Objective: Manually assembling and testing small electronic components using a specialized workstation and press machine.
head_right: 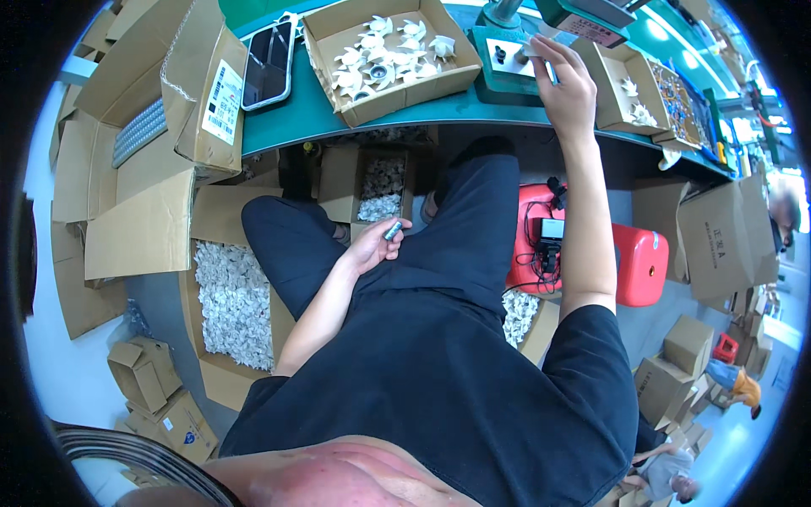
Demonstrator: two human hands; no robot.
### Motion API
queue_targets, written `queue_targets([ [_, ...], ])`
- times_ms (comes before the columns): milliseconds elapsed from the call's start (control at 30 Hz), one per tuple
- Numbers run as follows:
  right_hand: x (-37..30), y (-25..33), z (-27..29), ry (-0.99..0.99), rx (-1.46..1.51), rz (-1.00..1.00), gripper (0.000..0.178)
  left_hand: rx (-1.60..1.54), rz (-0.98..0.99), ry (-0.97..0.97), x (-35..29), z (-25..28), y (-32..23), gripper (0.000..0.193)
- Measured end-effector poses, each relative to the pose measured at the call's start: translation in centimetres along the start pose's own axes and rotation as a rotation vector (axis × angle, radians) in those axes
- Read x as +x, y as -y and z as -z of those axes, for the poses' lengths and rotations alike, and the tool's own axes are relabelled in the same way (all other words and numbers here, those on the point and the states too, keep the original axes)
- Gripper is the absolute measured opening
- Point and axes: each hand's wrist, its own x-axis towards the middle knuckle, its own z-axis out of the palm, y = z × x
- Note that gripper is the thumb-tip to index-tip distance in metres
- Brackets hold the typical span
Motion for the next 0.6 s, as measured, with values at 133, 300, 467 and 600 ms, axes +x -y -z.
queue_targets([
  [133, 0.1, -0.7, -0.3, -0.017, -0.070, 0.161, 0.026, 0.011, 0.007, -0.003, 0.1, 0.0, 0.1, 0.035],
  [300, 0.6, -1.0, 0.5, 0.042, -0.238, 0.326, 0.027, 0.001, 0.011, -0.016, 0.6, -0.2, -0.1, 0.034],
  [467, 0.6, -0.1, 0.9, 0.074, -0.269, 0.343, 0.027, 0.002, 0.004, -0.017, 0.5, -0.2, 0.1, 0.033],
  [600, 0.2, -2.2, 0.6, -0.032, -0.051, 0.107, 0.024, -0.016, -0.009, -0.045, -0.2, 0.4, 0.2, 0.033],
])
